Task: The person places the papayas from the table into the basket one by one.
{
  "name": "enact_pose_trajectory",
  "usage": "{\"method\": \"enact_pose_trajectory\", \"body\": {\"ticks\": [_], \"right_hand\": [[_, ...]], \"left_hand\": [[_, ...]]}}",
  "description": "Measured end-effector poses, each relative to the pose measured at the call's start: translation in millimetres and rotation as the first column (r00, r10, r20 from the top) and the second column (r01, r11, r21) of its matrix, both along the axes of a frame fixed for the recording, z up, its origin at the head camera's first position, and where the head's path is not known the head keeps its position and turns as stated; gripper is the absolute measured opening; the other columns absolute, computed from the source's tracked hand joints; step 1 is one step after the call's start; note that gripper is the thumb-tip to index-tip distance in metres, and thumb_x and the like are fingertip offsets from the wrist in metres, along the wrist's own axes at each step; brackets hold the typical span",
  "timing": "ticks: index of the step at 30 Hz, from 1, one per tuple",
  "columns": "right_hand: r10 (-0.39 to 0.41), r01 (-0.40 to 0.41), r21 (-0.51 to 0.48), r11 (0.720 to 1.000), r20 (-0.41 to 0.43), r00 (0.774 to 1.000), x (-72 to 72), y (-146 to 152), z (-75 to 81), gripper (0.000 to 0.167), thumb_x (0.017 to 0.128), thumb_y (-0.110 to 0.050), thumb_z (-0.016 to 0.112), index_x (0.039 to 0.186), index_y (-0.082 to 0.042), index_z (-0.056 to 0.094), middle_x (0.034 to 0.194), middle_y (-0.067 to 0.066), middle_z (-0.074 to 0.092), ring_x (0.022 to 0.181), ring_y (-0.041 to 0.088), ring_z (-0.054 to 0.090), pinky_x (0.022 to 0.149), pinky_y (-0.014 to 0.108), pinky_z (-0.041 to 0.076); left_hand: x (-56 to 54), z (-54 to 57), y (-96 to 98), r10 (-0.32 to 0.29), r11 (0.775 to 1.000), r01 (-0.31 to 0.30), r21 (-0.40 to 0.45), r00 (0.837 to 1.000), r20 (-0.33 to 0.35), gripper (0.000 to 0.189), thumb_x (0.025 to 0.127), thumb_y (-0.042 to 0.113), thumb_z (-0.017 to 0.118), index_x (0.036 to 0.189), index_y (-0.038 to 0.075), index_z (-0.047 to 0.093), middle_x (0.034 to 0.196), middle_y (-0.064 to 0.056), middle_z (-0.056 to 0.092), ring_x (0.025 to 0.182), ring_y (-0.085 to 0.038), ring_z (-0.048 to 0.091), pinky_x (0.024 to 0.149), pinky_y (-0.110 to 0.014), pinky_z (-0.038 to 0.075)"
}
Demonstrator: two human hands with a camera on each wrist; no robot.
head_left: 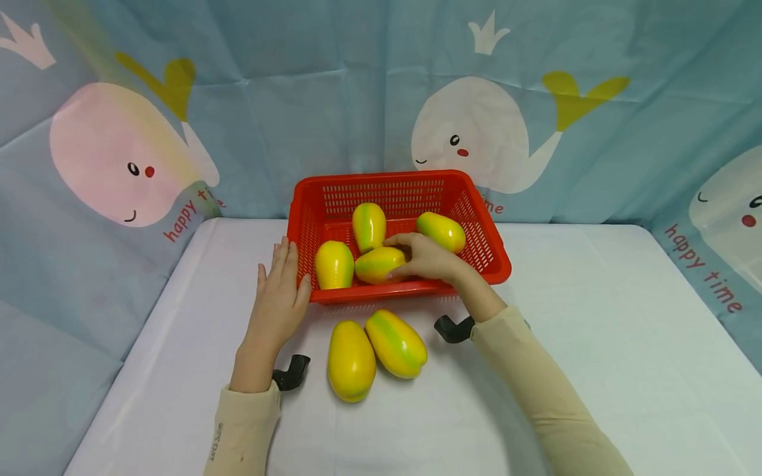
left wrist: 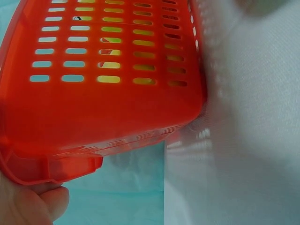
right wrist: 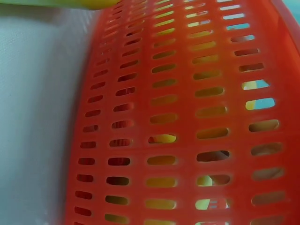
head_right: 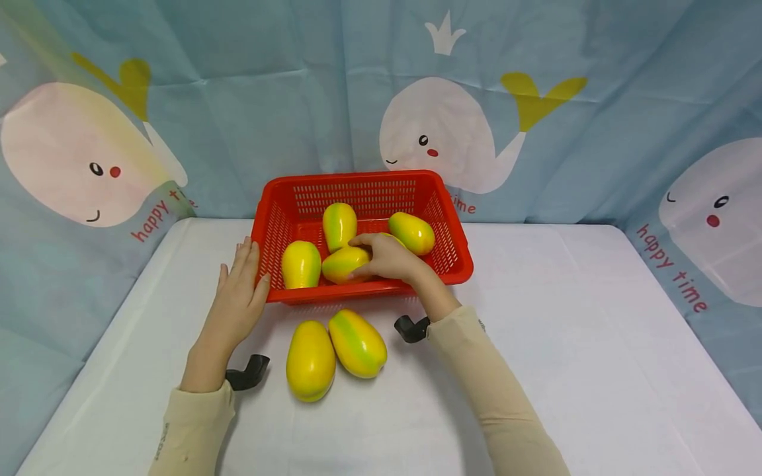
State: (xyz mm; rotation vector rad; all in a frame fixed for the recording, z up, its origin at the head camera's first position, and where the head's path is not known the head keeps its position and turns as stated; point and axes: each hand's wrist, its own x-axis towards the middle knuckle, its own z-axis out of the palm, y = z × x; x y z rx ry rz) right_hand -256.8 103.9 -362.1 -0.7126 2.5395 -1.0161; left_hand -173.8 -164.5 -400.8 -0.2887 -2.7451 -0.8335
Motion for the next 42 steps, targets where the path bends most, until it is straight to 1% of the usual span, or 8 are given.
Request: {"method": "enact_pose_trajectory", "body": {"ticks": [5, 8, 15, 18, 25, 32, 37, 42], "right_hand": [[0.004, 0.001, 0.051, 0.999, -0.081, 0.997, 2.2, -3.7, 2.8, 0.061, 0.076, -0.021, 0.079, 0.129, -0.004, 0.055, 0.125, 0.008, 0.058, 0.110, 0.022, 0.052, 0.101, 0.036, 0.039], [0.006, 0.000, 0.059, 0.998, -0.098, 0.995, 2.7, -4.5, 2.7, 0.061, 0.076, -0.022, 0.079, 0.129, -0.003, 0.055, 0.124, 0.009, 0.058, 0.110, 0.023, 0.052, 0.101, 0.037, 0.040], [-0.015, 0.015, -0.056, 0.998, 0.005, 1.000, 3.2, -0.2, -0.3, 0.061, 0.080, -0.019, 0.076, 0.133, -0.001, 0.051, 0.133, 0.015, 0.053, 0.122, 0.033, 0.050, 0.102, 0.043, 0.039], [-0.035, 0.037, -0.118, 0.992, 0.021, 0.999, 4.5, 2.4, 0.5, 0.059, 0.081, -0.016, 0.074, 0.133, -0.001, 0.051, 0.133, 0.015, 0.052, 0.123, 0.035, 0.049, 0.101, 0.044, 0.040], [-0.053, 0.065, -0.249, 0.966, 0.052, 0.997, 9.4, 11.0, 3.0, 0.055, 0.082, -0.011, 0.072, 0.133, -0.001, 0.051, 0.133, 0.012, 0.053, 0.125, 0.030, 0.048, 0.101, 0.041, 0.040], [-0.095, 0.118, -0.314, 0.942, 0.088, 0.992, 21.8, 23.4, 6.5, 0.048, 0.084, -0.013, 0.071, 0.129, -0.007, 0.056, 0.130, 0.010, 0.056, 0.120, 0.029, 0.052, 0.095, 0.040, 0.046], [-0.095, 0.111, -0.361, 0.926, 0.061, 0.994, 36.0, 29.6, 6.4, 0.047, 0.084, -0.017, 0.071, 0.127, -0.004, 0.057, 0.128, 0.015, 0.057, 0.116, 0.031, 0.055, 0.090, 0.037, 0.049], [-0.103, 0.112, -0.422, 0.900, 0.043, 0.994, 50.8, 33.9, 4.6, 0.046, 0.084, -0.016, 0.071, 0.125, 0.000, 0.057, 0.126, 0.019, 0.057, 0.115, 0.034, 0.055, 0.091, 0.039, 0.049]], "left_hand": [[-0.2, 2.4, -0.5, 0.006, 1.000, -0.006, -0.001, 1.000, 0.005, 0.061, 0.097, 0.020, 0.044, 0.146, -0.008, 0.022, 0.155, -0.020, 0.013, 0.143, -0.034, 0.009, 0.109, -0.062, 0.005], [0.8, 3.1, -1.3, 0.008, 1.000, -0.008, 0.001, 1.000, 0.013, 0.061, 0.097, 0.020, 0.044, 0.146, -0.008, 0.021, 0.155, -0.020, 0.012, 0.143, -0.034, 0.009, 0.109, -0.061, 0.004], [1.7, 2.9, -0.1, 0.006, 1.000, -0.006, -0.002, 1.000, 0.021, 0.061, 0.097, 0.020, 0.044, 0.146, -0.008, 0.022, 0.155, -0.021, 0.013, 0.142, -0.035, 0.011, 0.108, -0.063, 0.006], [0.6, 2.9, 1.0, 0.000, 1.000, 0.000, 0.001, 1.000, 0.018, 0.061, 0.096, 0.020, 0.043, 0.146, -0.009, 0.021, 0.154, -0.022, 0.014, 0.142, -0.036, 0.011, 0.108, -0.062, 0.005], [0.8, 2.6, 1.7, 0.004, 1.000, -0.004, -0.006, 1.000, 0.006, 0.061, 0.095, 0.020, 0.044, 0.145, -0.009, 0.023, 0.154, -0.023, 0.016, 0.142, -0.037, 0.012, 0.109, -0.062, 0.005], [3.7, 3.4, 1.8, 0.006, 1.000, -0.006, 0.001, 1.000, 0.017, 0.061, 0.096, 0.019, 0.046, 0.145, -0.009, 0.023, 0.154, -0.022, 0.015, 0.142, -0.036, 0.013, 0.109, -0.061, 0.005], [6.5, 2.3, 1.1, 0.015, 1.000, -0.015, -0.004, 0.999, 0.028, 0.062, 0.096, 0.019, 0.047, 0.145, -0.009, 0.023, 0.154, -0.022, 0.015, 0.141, -0.036, 0.013, 0.109, -0.061, 0.006], [7.7, 0.7, 1.1, 0.018, 1.000, -0.018, -0.007, 0.999, 0.033, 0.062, 0.096, 0.020, 0.046, 0.145, -0.009, 0.022, 0.154, -0.021, 0.014, 0.142, -0.036, 0.012, 0.109, -0.061, 0.005]]}}
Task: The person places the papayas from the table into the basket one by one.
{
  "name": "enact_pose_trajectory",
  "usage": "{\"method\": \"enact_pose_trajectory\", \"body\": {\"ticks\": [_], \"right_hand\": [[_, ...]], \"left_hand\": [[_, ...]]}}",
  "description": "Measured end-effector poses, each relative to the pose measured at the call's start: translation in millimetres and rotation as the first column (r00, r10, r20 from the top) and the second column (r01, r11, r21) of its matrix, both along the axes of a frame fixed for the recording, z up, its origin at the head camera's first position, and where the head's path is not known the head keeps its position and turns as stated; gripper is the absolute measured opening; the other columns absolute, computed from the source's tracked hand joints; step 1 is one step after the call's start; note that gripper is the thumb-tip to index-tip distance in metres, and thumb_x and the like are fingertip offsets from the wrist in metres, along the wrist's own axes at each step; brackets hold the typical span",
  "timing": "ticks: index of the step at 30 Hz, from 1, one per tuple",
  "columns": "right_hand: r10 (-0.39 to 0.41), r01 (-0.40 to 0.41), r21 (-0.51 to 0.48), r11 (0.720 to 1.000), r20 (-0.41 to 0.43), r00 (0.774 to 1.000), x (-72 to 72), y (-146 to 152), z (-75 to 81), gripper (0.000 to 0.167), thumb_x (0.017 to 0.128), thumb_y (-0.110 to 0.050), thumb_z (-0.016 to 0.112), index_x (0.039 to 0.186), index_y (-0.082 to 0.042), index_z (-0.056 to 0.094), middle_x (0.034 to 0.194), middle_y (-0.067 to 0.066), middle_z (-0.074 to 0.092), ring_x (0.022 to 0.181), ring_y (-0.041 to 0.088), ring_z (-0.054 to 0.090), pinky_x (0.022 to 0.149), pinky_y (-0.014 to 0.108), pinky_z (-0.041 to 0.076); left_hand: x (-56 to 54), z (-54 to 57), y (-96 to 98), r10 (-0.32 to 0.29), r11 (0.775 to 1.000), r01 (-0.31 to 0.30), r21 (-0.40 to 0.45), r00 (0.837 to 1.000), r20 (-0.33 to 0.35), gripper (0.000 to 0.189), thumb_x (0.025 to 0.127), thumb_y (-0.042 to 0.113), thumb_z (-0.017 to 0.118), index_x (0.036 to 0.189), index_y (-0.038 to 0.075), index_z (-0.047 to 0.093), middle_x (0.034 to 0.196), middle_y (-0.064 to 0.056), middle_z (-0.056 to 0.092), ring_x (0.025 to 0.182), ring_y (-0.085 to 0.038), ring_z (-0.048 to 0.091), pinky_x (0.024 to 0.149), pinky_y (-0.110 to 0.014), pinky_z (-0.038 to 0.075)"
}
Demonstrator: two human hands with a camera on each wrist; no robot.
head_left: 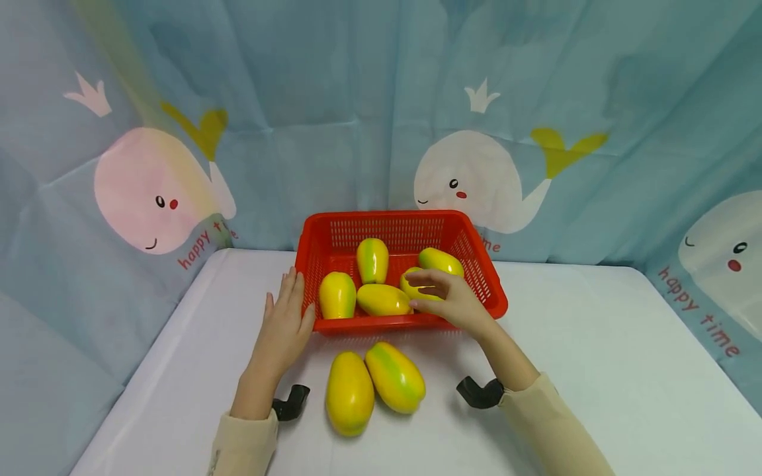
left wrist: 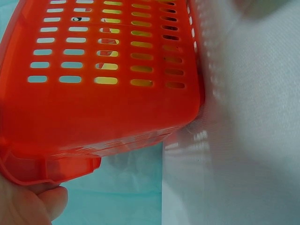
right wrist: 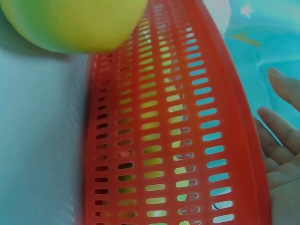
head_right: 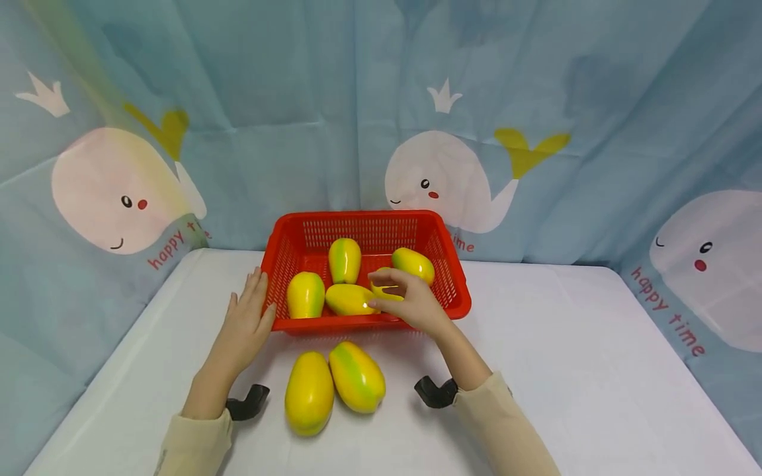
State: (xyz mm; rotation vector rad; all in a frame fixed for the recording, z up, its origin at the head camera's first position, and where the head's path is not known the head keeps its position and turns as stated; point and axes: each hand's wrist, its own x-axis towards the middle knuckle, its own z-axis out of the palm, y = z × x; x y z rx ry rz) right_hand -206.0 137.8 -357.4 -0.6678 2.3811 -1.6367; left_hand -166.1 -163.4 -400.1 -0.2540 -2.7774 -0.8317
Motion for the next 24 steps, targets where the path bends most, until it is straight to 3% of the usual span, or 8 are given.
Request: {"method": "enact_pose_trajectory", "body": {"ticks": [5, 11, 17, 24], "right_hand": [[-0.007, 0.005, -0.061, 0.998, -0.030, 1.000, 12.9, 4.4, -3.6, 0.042, 0.084, -0.013, 0.070, 0.122, 0.003, 0.058, 0.125, 0.023, 0.057, 0.115, 0.035, 0.055, 0.095, 0.041, 0.045], [-0.053, 0.046, -0.118, 0.992, -0.059, 0.997, 34.2, 12.1, -10.9, 0.033, 0.086, -0.011, 0.068, 0.117, -0.001, 0.061, 0.120, 0.021, 0.060, 0.114, 0.035, 0.056, 0.089, 0.029, 0.049], [-0.070, 0.052, -0.172, 0.984, -0.103, 0.992, 55.8, 18.5, -19.1, 0.029, 0.087, -0.005, 0.066, 0.115, -0.001, 0.062, 0.114, 0.011, 0.064, 0.109, 0.024, 0.059, 0.088, 0.027, 0.050], [-0.033, 0.014, -0.168, 0.986, -0.106, 0.994, 73.3, 25.6, -33.3, 0.027, 0.088, -0.004, 0.063, 0.115, -0.002, 0.062, 0.114, 0.017, 0.063, 0.107, 0.019, 0.058, 0.092, 0.029, 0.047]], "left_hand": [[1.4, -1.0, 0.4, 0.003, 1.000, -0.003, 0.001, 1.000, -0.006, 0.062, 0.095, 0.018, 0.048, 0.145, -0.009, 0.023, 0.154, -0.021, 0.015, 0.142, -0.036, 0.013, 0.109, -0.061, 0.005], [3.7, -2.5, 1.5, 0.015, 1.000, -0.015, -0.003, 1.000, -0.012, 0.063, 0.094, 0.018, 0.051, 0.145, -0.008, 0.024, 0.154, -0.021, 0.017, 0.141, -0.036, 0.015, 0.109, -0.061, 0.007], [5.6, -3.3, 2.3, 0.024, 1.000, -0.025, -0.009, 0.999, -0.027, 0.063, 0.094, 0.018, 0.053, 0.144, -0.008, 0.026, 0.153, -0.021, 0.019, 0.140, -0.037, 0.018, 0.108, -0.062, 0.009], [7.7, -4.4, 4.4, 0.030, 1.000, -0.030, 0.006, 0.999, -0.044, 0.063, 0.094, 0.020, 0.053, 0.144, -0.008, 0.028, 0.152, -0.022, 0.021, 0.140, -0.038, 0.019, 0.107, -0.063, 0.010]]}}
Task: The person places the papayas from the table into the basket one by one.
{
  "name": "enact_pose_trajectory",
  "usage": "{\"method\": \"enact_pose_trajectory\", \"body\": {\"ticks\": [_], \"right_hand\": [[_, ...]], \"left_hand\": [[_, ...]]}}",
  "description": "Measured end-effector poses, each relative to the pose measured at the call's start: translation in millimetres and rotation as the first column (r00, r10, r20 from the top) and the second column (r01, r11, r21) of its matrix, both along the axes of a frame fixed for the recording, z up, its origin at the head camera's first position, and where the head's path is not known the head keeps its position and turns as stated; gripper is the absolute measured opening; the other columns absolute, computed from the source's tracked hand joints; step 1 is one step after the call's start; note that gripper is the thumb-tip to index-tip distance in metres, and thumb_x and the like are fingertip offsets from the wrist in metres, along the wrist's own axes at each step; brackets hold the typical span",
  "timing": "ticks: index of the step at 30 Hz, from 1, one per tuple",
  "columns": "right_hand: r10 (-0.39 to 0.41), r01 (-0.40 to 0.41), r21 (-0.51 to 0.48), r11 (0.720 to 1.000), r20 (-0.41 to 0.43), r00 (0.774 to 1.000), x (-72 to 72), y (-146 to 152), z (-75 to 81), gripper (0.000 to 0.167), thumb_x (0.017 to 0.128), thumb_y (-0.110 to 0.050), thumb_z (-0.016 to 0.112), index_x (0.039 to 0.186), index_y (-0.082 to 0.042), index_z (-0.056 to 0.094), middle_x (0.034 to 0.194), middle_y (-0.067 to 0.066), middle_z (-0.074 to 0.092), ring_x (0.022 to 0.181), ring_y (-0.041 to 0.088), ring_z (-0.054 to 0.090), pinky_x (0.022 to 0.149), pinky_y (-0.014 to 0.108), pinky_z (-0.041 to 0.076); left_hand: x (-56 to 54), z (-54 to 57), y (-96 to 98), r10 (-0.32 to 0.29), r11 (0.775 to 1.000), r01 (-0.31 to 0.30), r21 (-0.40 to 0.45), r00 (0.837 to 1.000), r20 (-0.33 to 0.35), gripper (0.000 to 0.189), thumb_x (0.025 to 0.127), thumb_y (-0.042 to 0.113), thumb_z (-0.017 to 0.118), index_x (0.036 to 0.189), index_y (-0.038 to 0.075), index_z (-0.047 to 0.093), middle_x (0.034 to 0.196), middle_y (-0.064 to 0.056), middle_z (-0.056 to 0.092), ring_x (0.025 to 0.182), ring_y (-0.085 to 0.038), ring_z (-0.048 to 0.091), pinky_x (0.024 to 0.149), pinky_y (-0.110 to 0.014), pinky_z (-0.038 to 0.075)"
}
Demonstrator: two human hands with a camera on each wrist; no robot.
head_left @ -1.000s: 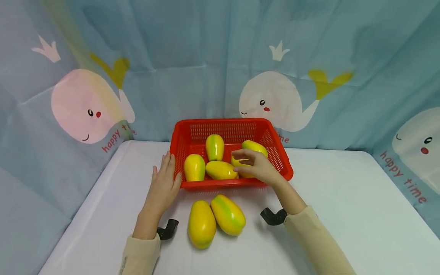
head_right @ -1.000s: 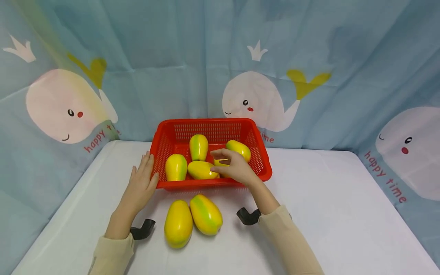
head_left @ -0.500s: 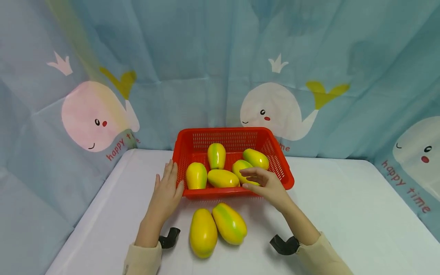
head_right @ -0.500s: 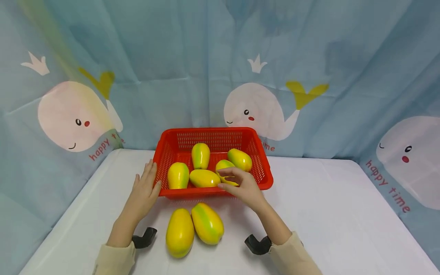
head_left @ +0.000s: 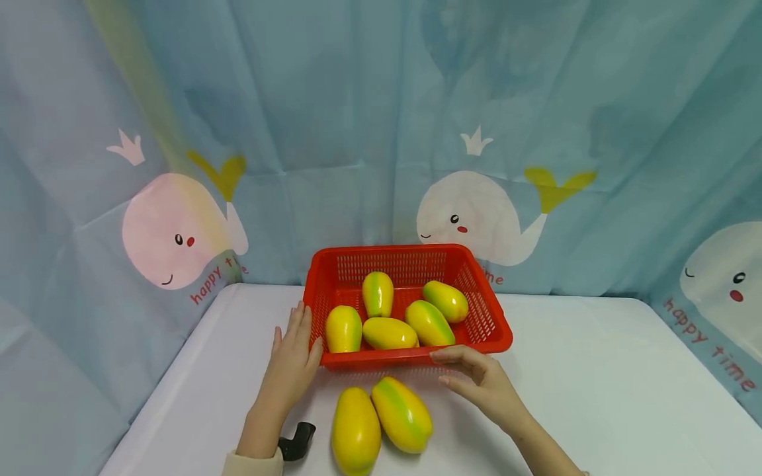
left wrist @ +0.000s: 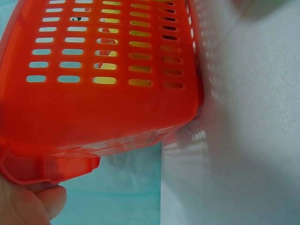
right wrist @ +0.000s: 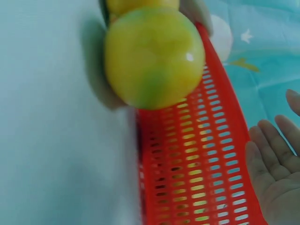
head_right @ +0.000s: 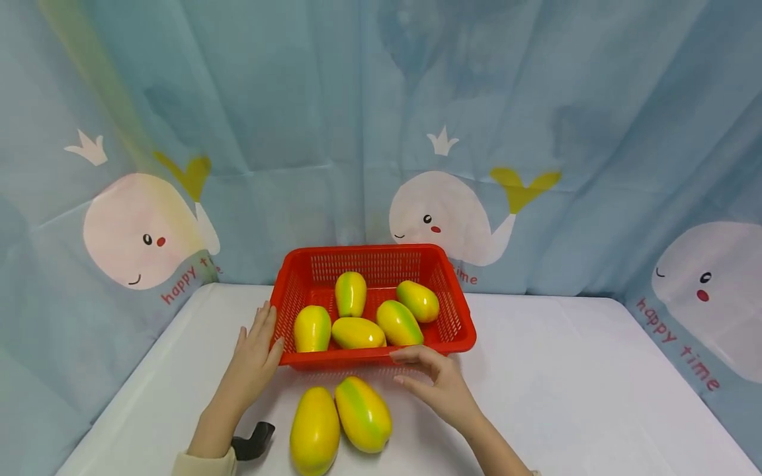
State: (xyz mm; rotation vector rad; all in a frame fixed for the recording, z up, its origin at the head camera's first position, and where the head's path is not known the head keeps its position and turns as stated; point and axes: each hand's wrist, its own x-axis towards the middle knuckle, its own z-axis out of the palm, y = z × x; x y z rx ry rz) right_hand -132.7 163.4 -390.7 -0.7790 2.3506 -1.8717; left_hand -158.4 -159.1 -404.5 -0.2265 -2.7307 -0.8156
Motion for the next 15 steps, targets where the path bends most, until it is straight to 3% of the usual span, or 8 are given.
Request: {"method": "enact_pose_trajectory", "body": {"ticks": [5, 10, 15], "right_hand": [[0.035, -0.036, 0.027, 0.999, 0.059, 0.998, 6.8, 1.8, -12.4, 0.026, 0.089, -0.008, 0.063, 0.115, -0.004, 0.062, 0.113, 0.011, 0.064, 0.108, 0.015, 0.058, 0.094, 0.028, 0.046], [0.075, -0.077, 0.038, 0.996, 0.060, 0.995, 8.0, 0.9, -17.7, 0.026, 0.091, -0.007, 0.061, 0.116, -0.003, 0.061, 0.114, 0.005, 0.065, 0.108, 0.011, 0.058, 0.093, 0.026, 0.046], [0.111, -0.113, 0.019, 0.993, 0.056, 0.992, 8.8, -0.1, -20.7, 0.026, 0.091, -0.004, 0.059, 0.117, -0.002, 0.060, 0.114, 0.011, 0.064, 0.107, 0.015, 0.059, 0.092, 0.027, 0.047]], "left_hand": [[1.2, -3.2, 0.5, -0.001, 1.000, 0.001, -0.004, 1.000, -0.016, 0.063, 0.093, 0.019, 0.054, 0.144, -0.008, 0.028, 0.152, -0.022, 0.021, 0.139, -0.038, 0.020, 0.107, -0.063, 0.010], [1.9, -3.1, -0.1, 0.003, 1.000, -0.003, -0.003, 0.999, -0.034, 0.063, 0.093, 0.018, 0.055, 0.143, -0.009, 0.028, 0.152, -0.022, 0.023, 0.139, -0.038, 0.021, 0.107, -0.063, 0.011], [2.9, -3.6, 0.1, 0.005, 1.000, -0.005, -0.004, 0.999, -0.048, 0.062, 0.093, 0.017, 0.055, 0.143, -0.009, 0.030, 0.151, -0.022, 0.025, 0.138, -0.039, 0.022, 0.106, -0.064, 0.012]]}}
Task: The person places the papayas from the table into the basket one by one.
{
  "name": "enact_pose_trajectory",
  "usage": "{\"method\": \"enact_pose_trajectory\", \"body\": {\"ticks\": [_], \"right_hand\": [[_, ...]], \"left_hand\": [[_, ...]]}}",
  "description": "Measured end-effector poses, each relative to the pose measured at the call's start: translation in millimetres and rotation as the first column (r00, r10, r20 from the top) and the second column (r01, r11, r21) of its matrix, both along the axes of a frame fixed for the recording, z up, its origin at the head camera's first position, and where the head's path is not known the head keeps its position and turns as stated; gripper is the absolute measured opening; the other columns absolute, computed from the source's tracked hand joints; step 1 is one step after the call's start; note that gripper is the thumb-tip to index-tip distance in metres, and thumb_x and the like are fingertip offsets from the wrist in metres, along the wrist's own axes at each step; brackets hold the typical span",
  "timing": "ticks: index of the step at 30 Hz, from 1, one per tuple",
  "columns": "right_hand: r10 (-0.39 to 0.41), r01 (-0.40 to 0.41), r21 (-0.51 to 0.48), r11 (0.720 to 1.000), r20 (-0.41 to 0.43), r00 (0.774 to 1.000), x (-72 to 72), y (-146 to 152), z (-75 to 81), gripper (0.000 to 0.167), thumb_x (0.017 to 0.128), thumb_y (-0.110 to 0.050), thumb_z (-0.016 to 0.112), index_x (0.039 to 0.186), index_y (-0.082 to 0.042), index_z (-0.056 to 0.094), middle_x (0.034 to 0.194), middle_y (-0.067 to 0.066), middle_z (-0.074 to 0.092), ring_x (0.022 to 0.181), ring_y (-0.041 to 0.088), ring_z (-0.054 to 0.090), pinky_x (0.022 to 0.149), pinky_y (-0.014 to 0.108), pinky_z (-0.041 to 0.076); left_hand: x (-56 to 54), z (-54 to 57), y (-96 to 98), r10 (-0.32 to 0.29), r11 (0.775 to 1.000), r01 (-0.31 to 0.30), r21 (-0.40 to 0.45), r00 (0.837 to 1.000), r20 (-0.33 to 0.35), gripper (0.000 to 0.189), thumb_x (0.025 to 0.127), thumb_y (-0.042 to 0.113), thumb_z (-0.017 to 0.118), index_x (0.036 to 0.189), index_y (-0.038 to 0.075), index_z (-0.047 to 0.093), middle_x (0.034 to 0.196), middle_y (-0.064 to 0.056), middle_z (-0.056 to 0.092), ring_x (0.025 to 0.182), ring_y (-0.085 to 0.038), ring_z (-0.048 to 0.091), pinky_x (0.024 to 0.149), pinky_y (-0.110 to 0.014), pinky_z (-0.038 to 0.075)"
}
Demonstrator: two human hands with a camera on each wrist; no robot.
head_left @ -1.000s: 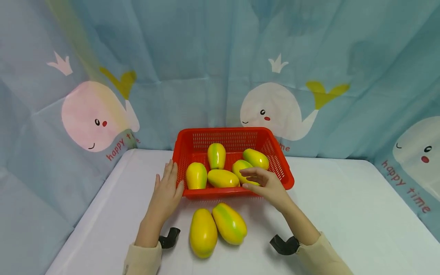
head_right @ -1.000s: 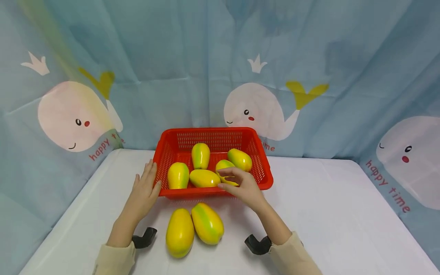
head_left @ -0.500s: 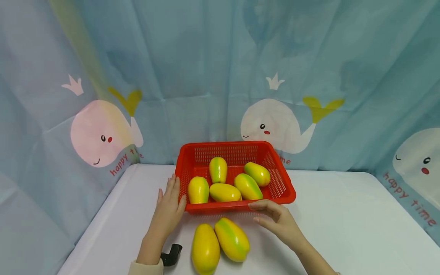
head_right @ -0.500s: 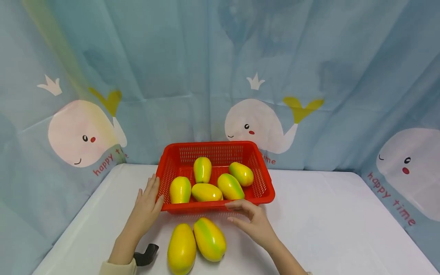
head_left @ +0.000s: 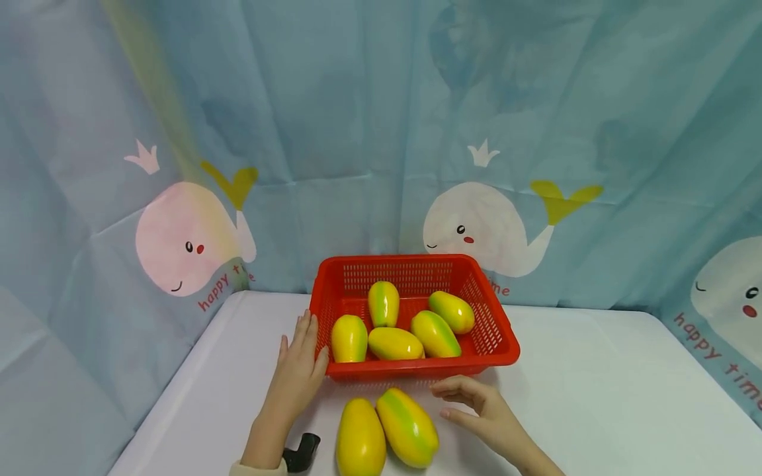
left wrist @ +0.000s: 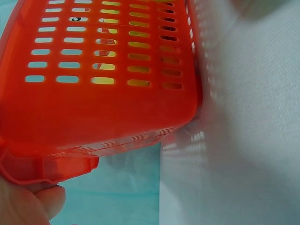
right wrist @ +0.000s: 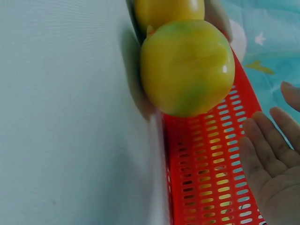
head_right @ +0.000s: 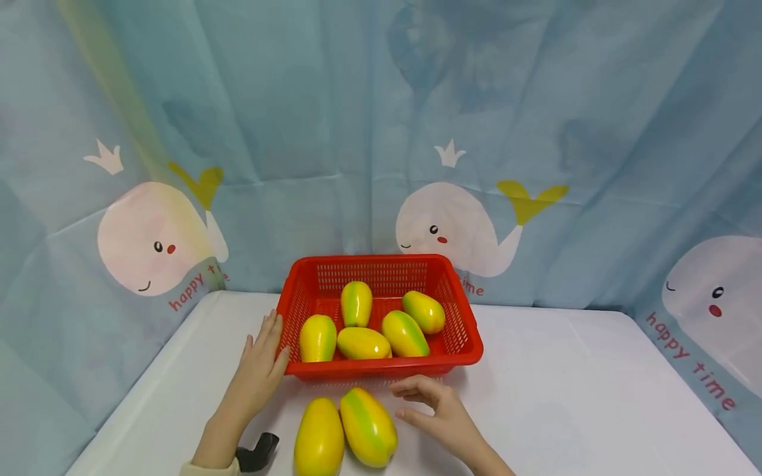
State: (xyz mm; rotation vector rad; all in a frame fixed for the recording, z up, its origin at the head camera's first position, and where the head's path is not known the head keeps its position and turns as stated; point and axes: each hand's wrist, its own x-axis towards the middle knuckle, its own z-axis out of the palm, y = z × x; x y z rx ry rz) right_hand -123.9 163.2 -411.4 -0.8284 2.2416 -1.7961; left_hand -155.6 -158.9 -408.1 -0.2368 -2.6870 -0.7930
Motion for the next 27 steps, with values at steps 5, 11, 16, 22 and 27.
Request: {"method": "enact_pose_trajectory", "body": {"ticks": [5, 11, 16, 22, 27], "right_hand": [[0.047, -0.047, 0.013, 0.999, -0.019, 0.999, 1.2, -2.2, -5.4, 0.027, 0.091, -0.002, 0.058, 0.118, 0.000, 0.060, 0.113, 0.020, 0.062, 0.105, 0.021, 0.061, 0.091, 0.032, 0.048], [0.099, -0.100, 0.032, 0.994, 0.055, 0.994, 5.5, -4.7, -11.1, 0.028, 0.091, -0.006, 0.059, 0.119, -0.001, 0.061, 0.116, 0.016, 0.062, 0.107, 0.021, 0.058, 0.092, 0.034, 0.048], [0.118, -0.124, 0.046, 0.991, 0.113, 0.987, 12.9, -4.8, -15.6, 0.031, 0.091, -0.009, 0.061, 0.122, -0.007, 0.060, 0.121, 0.008, 0.061, 0.111, 0.014, 0.055, 0.094, 0.034, 0.047], [0.072, -0.083, 0.075, 0.994, 0.139, 0.988, 18.4, -3.1, -18.8, 0.034, 0.090, -0.011, 0.064, 0.124, -0.009, 0.060, 0.126, 0.010, 0.057, 0.114, 0.010, 0.053, 0.095, 0.033, 0.046], [0.039, -0.055, 0.132, 0.990, 0.120, 0.992, 18.8, -4.1, -19.9, 0.042, 0.087, -0.016, 0.067, 0.128, -0.012, 0.057, 0.131, 0.008, 0.054, 0.116, 0.008, 0.051, 0.096, 0.033, 0.046]], "left_hand": [[1.1, -0.7, 0.7, 0.002, 1.000, -0.002, 0.001, 1.000, -0.012, 0.061, 0.093, 0.018, 0.055, 0.142, -0.009, 0.031, 0.151, -0.022, 0.025, 0.138, -0.039, 0.023, 0.106, -0.064, 0.013], [1.3, -1.3, 0.3, -0.001, 1.000, 0.001, -0.001, 1.000, -0.013, 0.060, 0.094, 0.019, 0.052, 0.142, -0.009, 0.031, 0.151, -0.023, 0.024, 0.138, -0.039, 0.023, 0.106, -0.064, 0.014], [2.1, -3.9, 0.2, 0.001, 1.000, -0.001, 0.001, 1.000, -0.023, 0.060, 0.094, 0.018, 0.053, 0.142, -0.009, 0.031, 0.151, -0.023, 0.024, 0.138, -0.039, 0.023, 0.106, -0.064, 0.015], [2.4, -3.3, -0.4, -0.009, 1.000, 0.009, 0.007, 1.000, -0.008, 0.060, 0.094, 0.016, 0.053, 0.143, -0.010, 0.029, 0.152, -0.023, 0.022, 0.139, -0.039, 0.022, 0.106, -0.064, 0.013], [1.0, -1.6, -0.8, -0.015, 1.000, 0.015, 0.003, 1.000, 0.000, 0.061, 0.095, 0.018, 0.052, 0.143, -0.009, 0.027, 0.152, -0.022, 0.021, 0.139, -0.038, 0.021, 0.107, -0.063, 0.012]]}}
